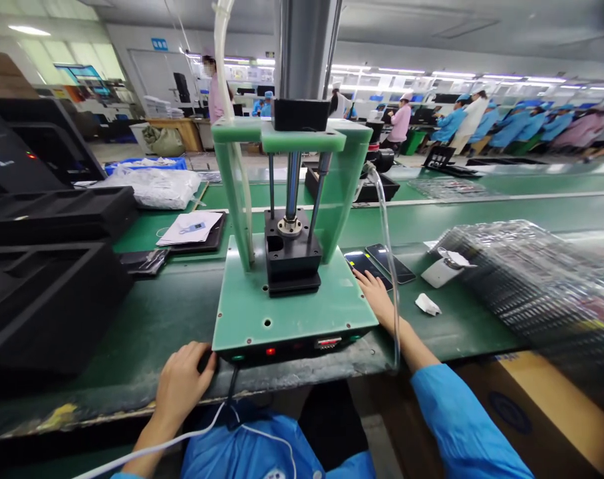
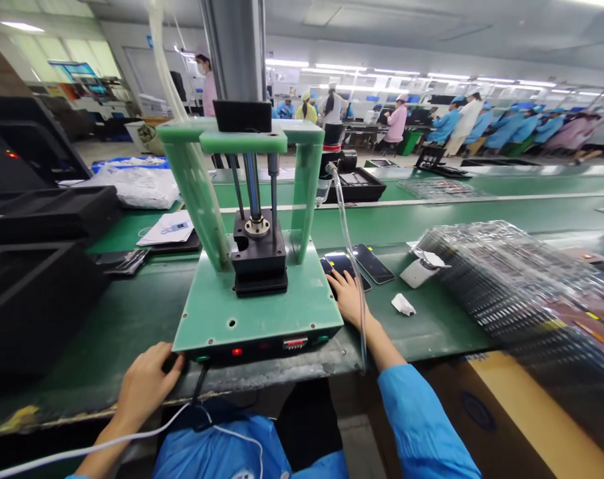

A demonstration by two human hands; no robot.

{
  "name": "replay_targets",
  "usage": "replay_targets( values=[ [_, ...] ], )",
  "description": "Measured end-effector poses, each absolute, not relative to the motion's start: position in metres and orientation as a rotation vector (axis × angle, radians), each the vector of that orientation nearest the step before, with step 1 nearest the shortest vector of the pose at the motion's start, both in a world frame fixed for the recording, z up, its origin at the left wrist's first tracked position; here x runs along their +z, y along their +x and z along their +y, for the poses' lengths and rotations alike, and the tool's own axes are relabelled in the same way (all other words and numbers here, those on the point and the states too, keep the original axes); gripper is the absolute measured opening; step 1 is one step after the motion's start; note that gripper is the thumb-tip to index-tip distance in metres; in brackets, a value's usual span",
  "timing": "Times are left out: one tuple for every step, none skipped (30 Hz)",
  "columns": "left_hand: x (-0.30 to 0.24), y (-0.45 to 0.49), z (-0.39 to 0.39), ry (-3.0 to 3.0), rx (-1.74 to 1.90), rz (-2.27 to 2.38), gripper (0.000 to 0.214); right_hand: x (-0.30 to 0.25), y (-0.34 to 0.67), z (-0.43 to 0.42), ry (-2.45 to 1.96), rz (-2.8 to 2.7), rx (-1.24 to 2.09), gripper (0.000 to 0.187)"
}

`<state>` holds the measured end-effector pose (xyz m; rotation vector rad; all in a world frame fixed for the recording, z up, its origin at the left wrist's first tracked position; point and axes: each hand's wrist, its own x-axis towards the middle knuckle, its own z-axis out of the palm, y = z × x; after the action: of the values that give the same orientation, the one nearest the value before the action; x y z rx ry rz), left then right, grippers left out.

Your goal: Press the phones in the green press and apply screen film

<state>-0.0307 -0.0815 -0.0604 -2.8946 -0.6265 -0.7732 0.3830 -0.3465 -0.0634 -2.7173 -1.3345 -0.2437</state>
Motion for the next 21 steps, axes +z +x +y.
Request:
replay_targets(
  values=[
    [-0.06,-0.031,-0.082,-2.888,-0.772,-0.625,0.022,-0.062,0.382,-0.345,-2.726,-1.318,-0.246,0.055],
    [-0.06,-0.031,-0.082,-2.882,-0.77,-0.627,0.022,-0.06,0.382,-0.344,-2.734,-1.306,-0.248,0.055],
    [-0.06,-0.031,-0.082,-2.878,-0.768,-0.63,0.023,-0.058,0.382,-0.343,-2.742,-1.297,-0.249,0.056],
    [-0.06,-0.031,-0.082,-2.875,-0.766,-0.635,0.023,-0.056,0.382,-0.342,-2.75,-1.288,-0.252,0.056],
    [-0.06,-0.031,-0.082,-2.873,-0.762,-0.638,0.024,-0.054,0.383,-0.34,-2.759,-1.279,-0.258,0.055],
    [-0.06,-0.031,-0.082,-2.872,-0.76,-0.639,0.024,-0.053,0.383,-0.338,-2.77,-1.267,-0.266,0.054],
    [-0.06,-0.031,-0.082,-2.871,-0.759,-0.64,0.024,-0.051,0.384,-0.336,-2.783,-1.251,-0.278,0.053],
    [-0.06,-0.031,-0.082,-2.871,-0.758,-0.639,0.024,-0.05,0.384,-0.333,-2.799,-1.23,-0.292,0.052],
    [-0.06,-0.031,-0.082,-2.87,-0.758,-0.636,0.023,-0.049,0.385,-0.33,-2.816,-1.204,-0.308,0.05],
    [-0.06,-0.031,-0.082,-2.867,-0.761,-0.634,0.024,-0.047,0.384,-0.328,-2.835,-1.176,-0.327,0.049],
    [-0.06,-0.031,-0.082,-2.865,-0.765,-0.633,0.024,-0.046,0.384,-0.325,-2.852,-1.148,-0.347,0.048],
    [-0.06,-0.031,-0.082,-2.865,-0.77,-0.632,0.024,-0.044,0.383,-0.323,-2.868,-1.128,-0.365,0.047],
    [-0.06,-0.031,-0.082,-2.868,-0.774,-0.63,0.024,-0.043,0.382,-0.321,-2.881,-1.116,-0.378,0.045],
    [-0.06,-0.031,-0.082,-2.873,-0.779,-0.627,0.023,-0.041,0.38,-0.319,-2.894,-1.111,-0.386,0.044],
    [-0.06,-0.031,-0.082,-2.88,-0.781,-0.627,0.023,-0.04,0.378,-0.318,-2.906,-1.113,-0.387,0.043],
    [-0.06,-0.031,-0.082,-2.889,-0.782,-0.627,0.023,-0.038,0.377,-0.318,-2.918,-1.117,-0.383,0.041],
    [-0.06,-0.031,-0.082,-2.895,-0.782,-0.63,0.023,-0.036,0.375,-0.317,-2.93,-1.121,-0.374,0.04],
    [-0.06,-0.03,-0.081,-2.9,-0.782,-0.633,0.023,-0.035,0.374,-0.317,-2.942,-1.126,-0.36,0.039],
    [-0.061,-0.03,-0.081,-2.903,-0.782,-0.638,0.023,-0.033,0.373,-0.317,-2.952,-1.132,-0.342,0.038],
    [-0.061,-0.03,-0.081,-2.907,-0.782,-0.643,0.023,-0.032,0.373,-0.317,-2.96,-1.14,-0.323,0.037],
    [-0.061,-0.03,-0.081,-2.91,-0.78,-0.649,0.024,-0.03,0.373,-0.316,-2.966,-1.146,-0.301,0.037]
  ],
)
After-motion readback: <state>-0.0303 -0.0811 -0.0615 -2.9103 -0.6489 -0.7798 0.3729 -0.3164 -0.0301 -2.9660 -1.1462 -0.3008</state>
